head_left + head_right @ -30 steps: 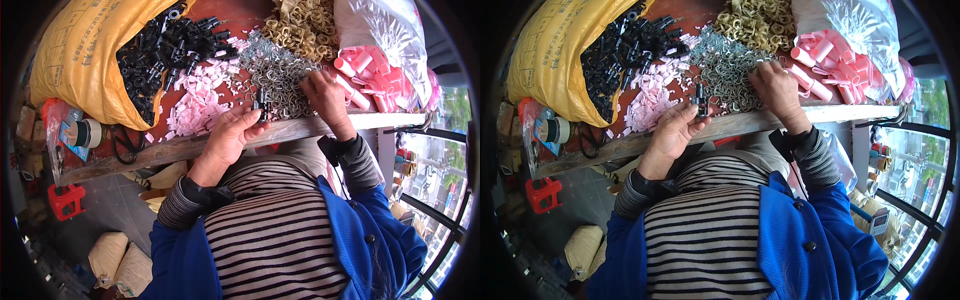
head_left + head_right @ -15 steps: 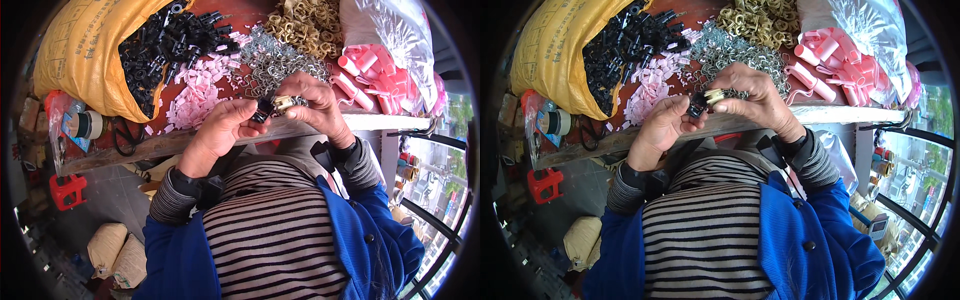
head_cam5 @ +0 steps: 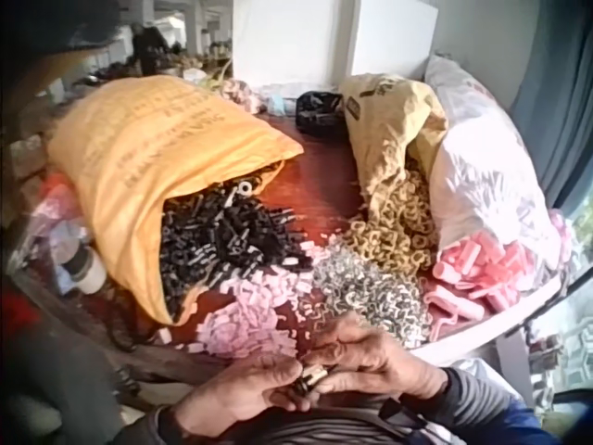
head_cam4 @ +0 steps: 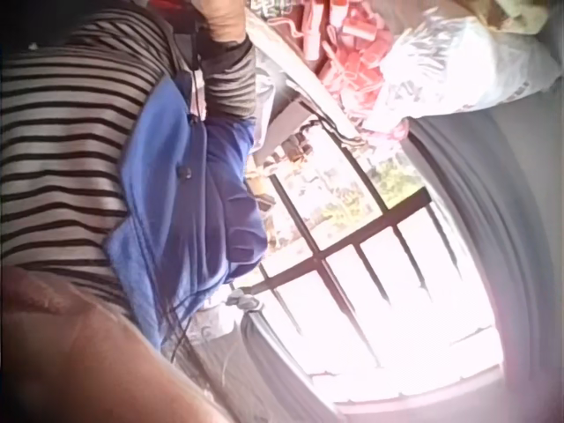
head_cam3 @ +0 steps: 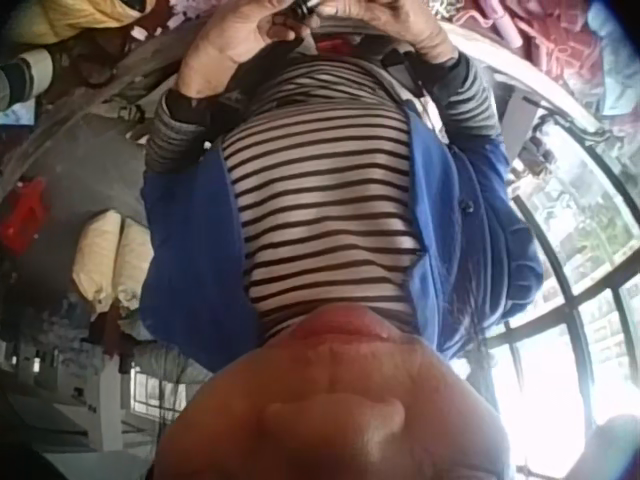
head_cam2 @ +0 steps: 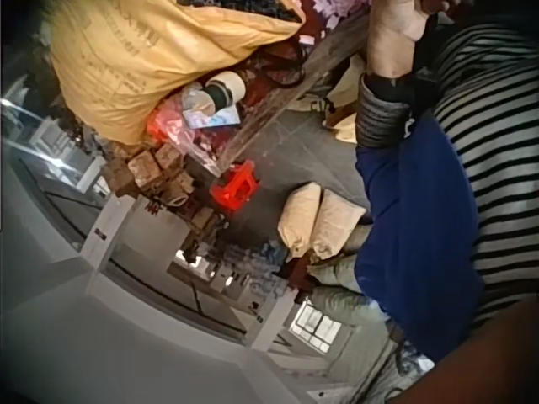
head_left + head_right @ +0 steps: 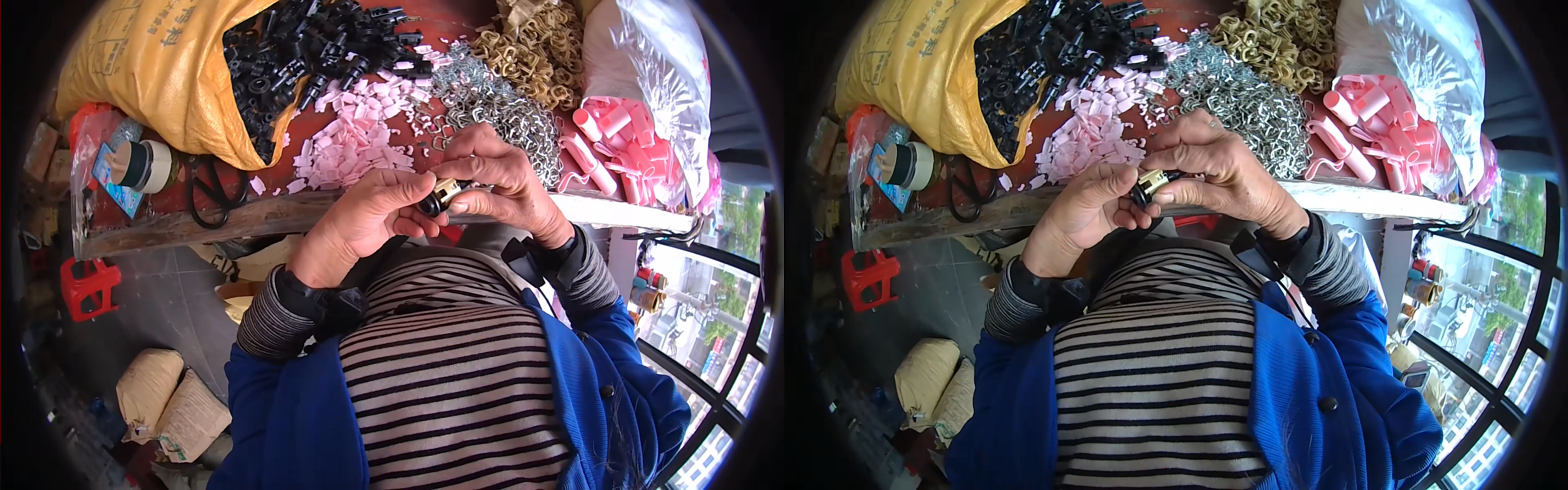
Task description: Assembling small mechanical components by fitting metal clips and springs onto plastic parts.
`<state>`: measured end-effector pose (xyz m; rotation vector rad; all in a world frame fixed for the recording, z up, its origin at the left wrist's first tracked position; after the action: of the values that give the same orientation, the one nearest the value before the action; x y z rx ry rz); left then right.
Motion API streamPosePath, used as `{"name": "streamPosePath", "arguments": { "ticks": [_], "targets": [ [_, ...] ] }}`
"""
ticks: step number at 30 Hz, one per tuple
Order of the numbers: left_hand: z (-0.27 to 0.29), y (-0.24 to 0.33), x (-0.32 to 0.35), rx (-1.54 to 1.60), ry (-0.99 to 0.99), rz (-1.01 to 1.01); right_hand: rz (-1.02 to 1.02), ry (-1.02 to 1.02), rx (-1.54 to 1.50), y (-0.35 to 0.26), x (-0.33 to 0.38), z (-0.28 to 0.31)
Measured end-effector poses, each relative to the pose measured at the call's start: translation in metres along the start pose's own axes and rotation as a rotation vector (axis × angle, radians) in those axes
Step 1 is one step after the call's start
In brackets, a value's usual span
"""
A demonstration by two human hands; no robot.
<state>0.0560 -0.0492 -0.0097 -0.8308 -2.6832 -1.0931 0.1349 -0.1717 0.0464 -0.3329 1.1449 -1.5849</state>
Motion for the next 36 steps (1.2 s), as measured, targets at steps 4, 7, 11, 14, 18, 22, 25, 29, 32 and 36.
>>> {"name": "streamPosePath", "arguments": {
  "ticks": [4, 7, 11, 14, 18, 22, 25, 29, 32, 36],
  "targets": [
    [0.009, -0.006, 0.011, -0.039, 0.032, 0.049, -0.026, -0.200, 0.191, -0.007, -0.012, -0.016],
    [0.012, 0.002, 0.025, -0.072, 0.108, -0.031, -0.211, 0.004, -0.182, 0.003, -0.014, -0.018],
    [0.041, 0.009, 0.044, -0.114, 0.284, -0.183, -0.321, -0.024, 0.198, 0.023, -0.025, -0.019],
    [0.048, 0.010, 0.046, -0.119, 0.373, -0.218, -0.224, -0.124, 0.531, 0.030, -0.029, -0.040],
    [0.049, 0.012, 0.040, -0.096, 0.464, -0.226, -0.265, -0.177, 0.708, 0.049, -0.033, -0.059],
    [0.048, 0.012, 0.034, -0.054, 0.501, -0.240, -0.273, -0.109, 0.669, 0.055, -0.034, -0.061],
    [0.048, 0.011, 0.032, -0.037, 0.516, -0.266, -0.220, -0.054, 0.620, 0.055, -0.033, -0.059],
    [0.047, 0.005, 0.033, -0.031, 0.537, -0.303, -0.170, 0.019, 0.475, 0.053, -0.023, -0.054],
    [0.042, 0.007, 0.031, -0.040, 0.541, -0.333, -0.175, 0.094, 0.299, 0.050, -0.022, -0.043],
    [0.034, 0.006, 0.024, -0.061, 0.540, -0.333, -0.464, 0.081, -0.076, 0.054, -0.013, -0.035]
  ]
}}
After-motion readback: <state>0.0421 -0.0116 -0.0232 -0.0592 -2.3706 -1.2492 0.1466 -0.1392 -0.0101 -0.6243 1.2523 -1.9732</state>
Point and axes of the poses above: each hand's wrist, its own x-axis away from the middle knuckle, its own z-axis out of the back of the hand, y = z × x, the point moved 4 cm from there along -x, towards the middle knuckle, and after that the axes turned 1 degree about -x, right-handed, at the moved point
